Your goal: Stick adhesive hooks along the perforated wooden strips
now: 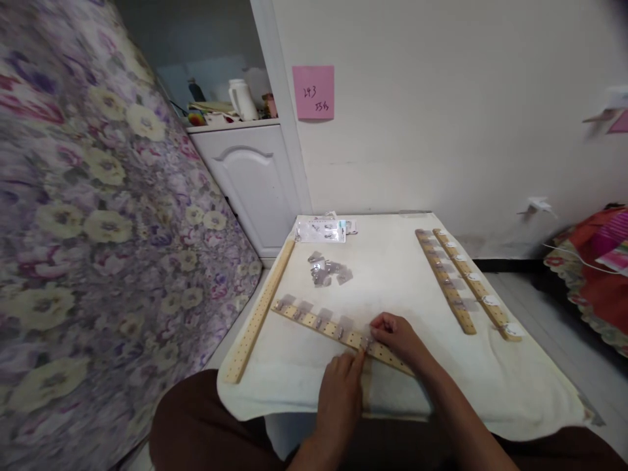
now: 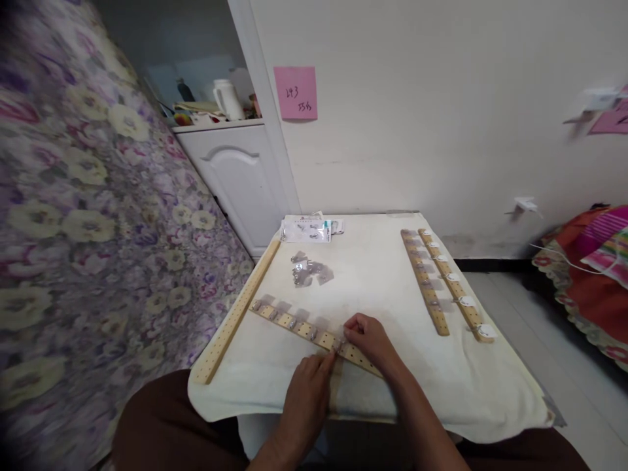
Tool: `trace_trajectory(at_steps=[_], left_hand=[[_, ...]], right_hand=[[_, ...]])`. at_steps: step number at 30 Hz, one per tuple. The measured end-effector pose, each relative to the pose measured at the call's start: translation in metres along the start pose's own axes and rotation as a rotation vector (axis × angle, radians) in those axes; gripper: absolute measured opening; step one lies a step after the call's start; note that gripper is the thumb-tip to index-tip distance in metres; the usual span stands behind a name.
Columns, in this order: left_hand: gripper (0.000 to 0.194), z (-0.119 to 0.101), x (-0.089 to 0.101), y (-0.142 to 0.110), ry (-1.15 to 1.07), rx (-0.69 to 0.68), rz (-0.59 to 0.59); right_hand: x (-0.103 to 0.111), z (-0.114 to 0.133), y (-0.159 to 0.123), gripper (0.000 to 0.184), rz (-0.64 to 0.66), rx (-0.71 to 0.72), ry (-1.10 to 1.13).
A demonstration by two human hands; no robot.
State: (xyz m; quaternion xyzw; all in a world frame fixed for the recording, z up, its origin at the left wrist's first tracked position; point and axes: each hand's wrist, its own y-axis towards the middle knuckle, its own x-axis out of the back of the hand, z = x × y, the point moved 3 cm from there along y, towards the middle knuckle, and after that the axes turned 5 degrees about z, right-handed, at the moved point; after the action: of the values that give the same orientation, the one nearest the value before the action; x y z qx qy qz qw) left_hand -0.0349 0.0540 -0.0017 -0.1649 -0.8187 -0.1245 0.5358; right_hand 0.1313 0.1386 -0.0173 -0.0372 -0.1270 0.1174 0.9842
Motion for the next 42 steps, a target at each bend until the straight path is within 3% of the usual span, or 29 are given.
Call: trace_trajectory(at_steps=[8, 42], left_hand=[[0.062, 0.002, -0.007, -0.001, 0.092, 0.02, 0.039], [0.063, 0.003, -0.012, -0.002, 0.142, 0.051, 0.008]], right_hand=[[-0.001, 0.0, -0.001, 0.013, 0.009, -0.013, 0.033], [-0.003, 0.001, 0.001, 0.012, -0.025, -0.033, -0.043]])
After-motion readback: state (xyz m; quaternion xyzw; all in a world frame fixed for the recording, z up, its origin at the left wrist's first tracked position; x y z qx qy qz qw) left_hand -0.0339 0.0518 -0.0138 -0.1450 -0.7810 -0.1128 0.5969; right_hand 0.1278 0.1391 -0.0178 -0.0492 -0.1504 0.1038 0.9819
